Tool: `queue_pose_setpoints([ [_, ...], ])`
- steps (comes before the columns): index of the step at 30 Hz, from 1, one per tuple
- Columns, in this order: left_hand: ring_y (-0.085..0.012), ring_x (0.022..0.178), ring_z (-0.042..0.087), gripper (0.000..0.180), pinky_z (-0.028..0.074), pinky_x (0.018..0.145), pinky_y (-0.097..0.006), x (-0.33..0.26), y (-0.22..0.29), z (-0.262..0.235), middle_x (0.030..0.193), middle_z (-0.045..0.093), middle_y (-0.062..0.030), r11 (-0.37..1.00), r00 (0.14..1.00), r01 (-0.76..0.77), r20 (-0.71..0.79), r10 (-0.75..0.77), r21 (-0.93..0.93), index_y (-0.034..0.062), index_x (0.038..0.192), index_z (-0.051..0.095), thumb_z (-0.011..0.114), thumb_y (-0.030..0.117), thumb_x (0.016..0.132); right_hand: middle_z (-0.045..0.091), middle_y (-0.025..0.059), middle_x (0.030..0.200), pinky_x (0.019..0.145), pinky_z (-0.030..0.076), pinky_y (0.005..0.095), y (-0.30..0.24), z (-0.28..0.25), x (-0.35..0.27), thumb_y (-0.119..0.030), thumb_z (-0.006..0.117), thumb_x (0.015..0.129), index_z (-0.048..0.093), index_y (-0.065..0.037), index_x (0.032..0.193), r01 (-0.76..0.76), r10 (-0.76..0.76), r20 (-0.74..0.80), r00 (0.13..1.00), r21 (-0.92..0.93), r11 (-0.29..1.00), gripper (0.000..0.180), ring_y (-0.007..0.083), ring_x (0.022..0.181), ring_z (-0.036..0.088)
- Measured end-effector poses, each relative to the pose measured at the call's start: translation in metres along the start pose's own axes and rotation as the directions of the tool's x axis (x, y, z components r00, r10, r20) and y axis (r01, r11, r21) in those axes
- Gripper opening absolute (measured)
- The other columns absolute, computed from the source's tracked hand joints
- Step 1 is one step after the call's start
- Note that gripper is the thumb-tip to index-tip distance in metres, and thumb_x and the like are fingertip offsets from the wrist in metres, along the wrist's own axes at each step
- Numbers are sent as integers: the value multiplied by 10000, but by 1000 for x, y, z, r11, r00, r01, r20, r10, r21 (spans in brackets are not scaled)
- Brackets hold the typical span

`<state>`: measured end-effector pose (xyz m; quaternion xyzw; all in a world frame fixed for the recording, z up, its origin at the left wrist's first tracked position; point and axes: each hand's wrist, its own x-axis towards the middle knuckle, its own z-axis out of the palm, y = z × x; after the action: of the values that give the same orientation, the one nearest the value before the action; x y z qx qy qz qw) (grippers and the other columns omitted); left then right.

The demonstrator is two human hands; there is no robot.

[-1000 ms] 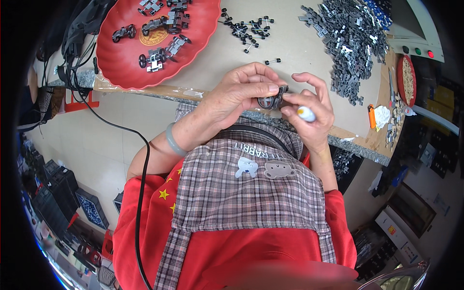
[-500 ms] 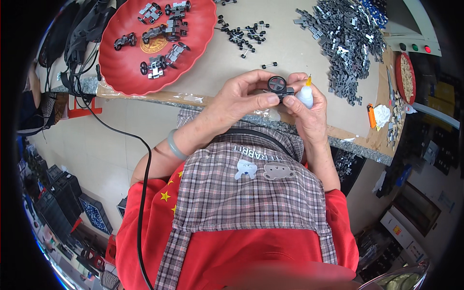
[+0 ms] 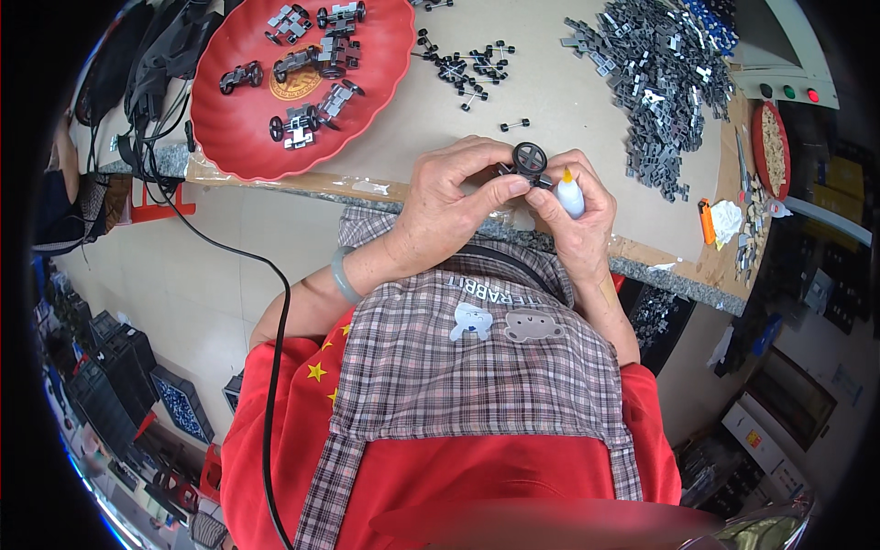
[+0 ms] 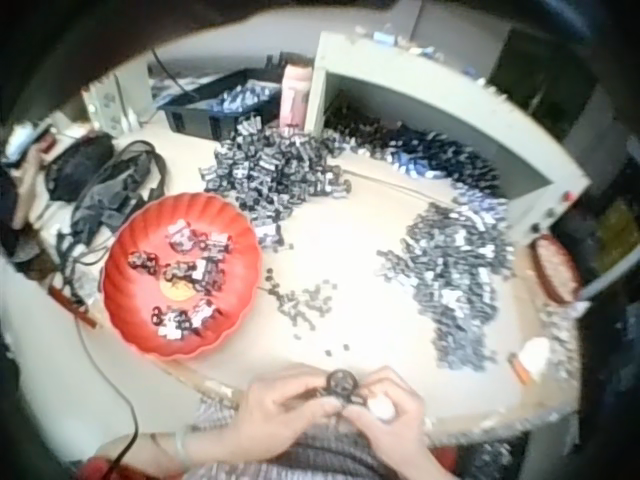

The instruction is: The person assembles small plastic toy car components by hand, applying glue from a bottle to join the pieces.

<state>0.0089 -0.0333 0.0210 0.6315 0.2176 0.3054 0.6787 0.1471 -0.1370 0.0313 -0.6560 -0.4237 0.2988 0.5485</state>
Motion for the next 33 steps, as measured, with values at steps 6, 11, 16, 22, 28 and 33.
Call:
queue_pose_setpoints([
  [6, -81, 796, 586, 195, 496, 675, -210, -2, -3, 0, 867, 627, -58, 988, 992, 128, 8, -128, -89, -58, 987, 630, 667, 66, 840, 530, 18, 824, 638, 410, 222, 3, 7, -7, -78, 746, 769, 588, 1, 811, -44, 46, -60, 997, 20, 999, 182, 88, 732, 501],
  [11, -79, 857, 586, 231, 507, 739, -223, -1, -5, -1, 944, 622, -36, 974, 986, 153, 92, -140, -164, -41, 1090, 596, 624, 35, 873, 518, -1, 790, 586, 377, 202, 9, 8, -6, -78, 724, 793, 588, -19, 799, -122, 140, -36, 990, 314, 941, 148, 61, 669, 463],
  [16, -69, 877, 577, 243, 499, 760, -218, -1, -3, -4, 951, 619, -26, 981, 983, 156, 119, -143, -112, -39, 1109, 579, 613, 14, 874, 511, -33, 751, 541, 343, 170, 6, 13, -5, -81, 703, 820, 578, -39, 810, -191, 217, 7, 976, 503, 843, 132, 24, 613, 435],
  [22, -120, 902, 614, 319, 527, 813, -266, 1, -14, -6, 1044, 609, -86, 954, 977, 200, 124, -176, -225, -19, 1136, 579, 657, 65, 839, 540, -12, 781, 542, 352, 175, 4, 14, 0, -65, 686, 829, 580, -33, 844, -171, 192, -4, 981, 438, 883, 112, 31, 610, 448],
  [28, -235, 1106, 565, 522, 474, 946, -356, 5, -11, -11, 1184, 563, -132, 996, 1000, -7, 0, 7, -94, 13, 1286, 485, 689, 141, 822, 547, -19, 755, 529, 366, 177, -13, 1, 34, -89, 668, 848, 591, -14, 907, -156, 159, 20, 987, 345, 926, 123, 30, 611, 465],
  [33, -320, 982, 602, 300, 487, 842, -393, 1, -15, -12, 1094, 594, -149, 914, 969, -210, 194, 149, 347, 13, 1096, 593, 624, 137, 824, 571, -30, 741, 558, 405, 190, -27, 29, 76, -157, 703, 832, 622, -15, 943, -124, 109, 132, 985, 117, 985, 198, 27, 654, 500],
])
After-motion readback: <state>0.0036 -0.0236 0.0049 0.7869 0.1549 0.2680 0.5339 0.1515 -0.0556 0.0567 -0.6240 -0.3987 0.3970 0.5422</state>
